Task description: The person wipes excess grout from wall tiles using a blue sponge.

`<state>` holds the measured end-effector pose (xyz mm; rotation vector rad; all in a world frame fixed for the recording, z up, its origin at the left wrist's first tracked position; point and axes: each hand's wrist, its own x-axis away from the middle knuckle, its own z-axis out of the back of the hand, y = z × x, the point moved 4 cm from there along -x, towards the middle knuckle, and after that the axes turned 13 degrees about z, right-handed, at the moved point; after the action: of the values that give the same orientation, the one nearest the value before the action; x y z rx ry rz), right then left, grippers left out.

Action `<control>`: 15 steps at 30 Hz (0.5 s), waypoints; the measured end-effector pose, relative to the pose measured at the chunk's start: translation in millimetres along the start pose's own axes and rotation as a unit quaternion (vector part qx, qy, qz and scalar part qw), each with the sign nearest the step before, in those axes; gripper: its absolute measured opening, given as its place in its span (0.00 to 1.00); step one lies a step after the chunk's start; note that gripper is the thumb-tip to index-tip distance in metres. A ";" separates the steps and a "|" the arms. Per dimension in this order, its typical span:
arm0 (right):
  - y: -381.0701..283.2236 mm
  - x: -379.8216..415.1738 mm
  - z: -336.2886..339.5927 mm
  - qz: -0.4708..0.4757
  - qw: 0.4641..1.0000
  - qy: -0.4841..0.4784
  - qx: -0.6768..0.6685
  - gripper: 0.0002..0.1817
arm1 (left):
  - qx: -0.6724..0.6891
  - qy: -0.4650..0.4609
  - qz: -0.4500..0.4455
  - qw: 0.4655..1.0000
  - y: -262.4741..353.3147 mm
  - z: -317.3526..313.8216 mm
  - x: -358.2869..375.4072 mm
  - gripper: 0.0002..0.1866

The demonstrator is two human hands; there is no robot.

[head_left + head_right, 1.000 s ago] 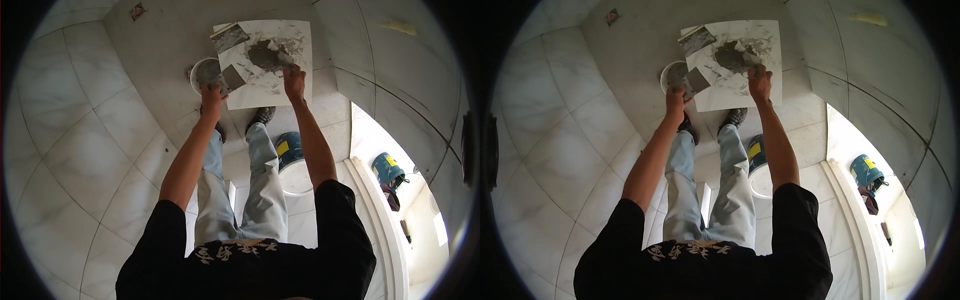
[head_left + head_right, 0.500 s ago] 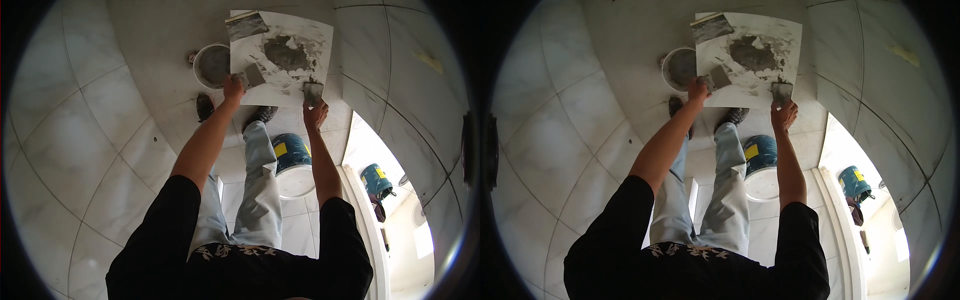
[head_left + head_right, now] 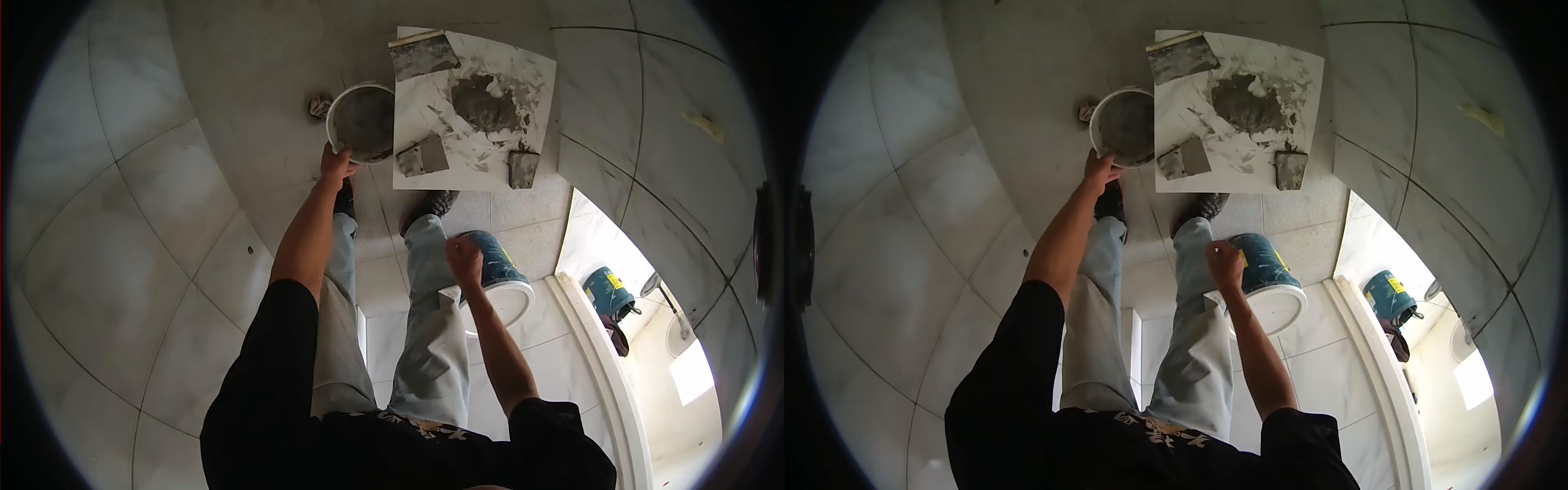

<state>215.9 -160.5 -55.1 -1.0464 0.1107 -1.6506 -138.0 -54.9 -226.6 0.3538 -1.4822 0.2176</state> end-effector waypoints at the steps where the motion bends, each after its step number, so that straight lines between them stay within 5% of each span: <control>1: -12.4 3.8 -9.0 0.000 0.999 -0.040 0.033 0.12 | -0.056 -0.040 -0.005 0.998 3.0 -0.3 -3.3 0.40; 8: -159.0 -74.4 -83.3 0.267 0.957 0.027 -0.111 0.17 | -0.061 -0.042 -0.015 0.997 4.0 31.4 -19.9 0.33; 10: -189.1 -128.7 -124.3 0.274 0.958 0.036 -0.080 0.20 | -0.040 -0.069 -0.019 0.997 -2.7 36.6 -0.3 0.33; 12: -176.7 -195.6 -193.2 0.241 0.970 0.036 0.013 0.26 | -0.066 -0.056 0.006 0.996 -13.0 42.2 42.8 0.45; 13: -184.8 -211.2 -207.5 0.247 0.968 0.045 0.003 0.26 | -0.085 -0.050 -0.026 0.995 -21.3 46.7 76.8 0.47; 15: -197.3 -253.3 -224.5 0.161 0.959 0.019 0.232 0.30 | -0.179 -0.123 -0.172 0.961 -55.6 69.5 139.5 0.43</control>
<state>-85.2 24.9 -223.5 -0.6015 -0.0766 -1.3121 -171.5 -141.8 -89.9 0.3455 -1.6383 -0.3814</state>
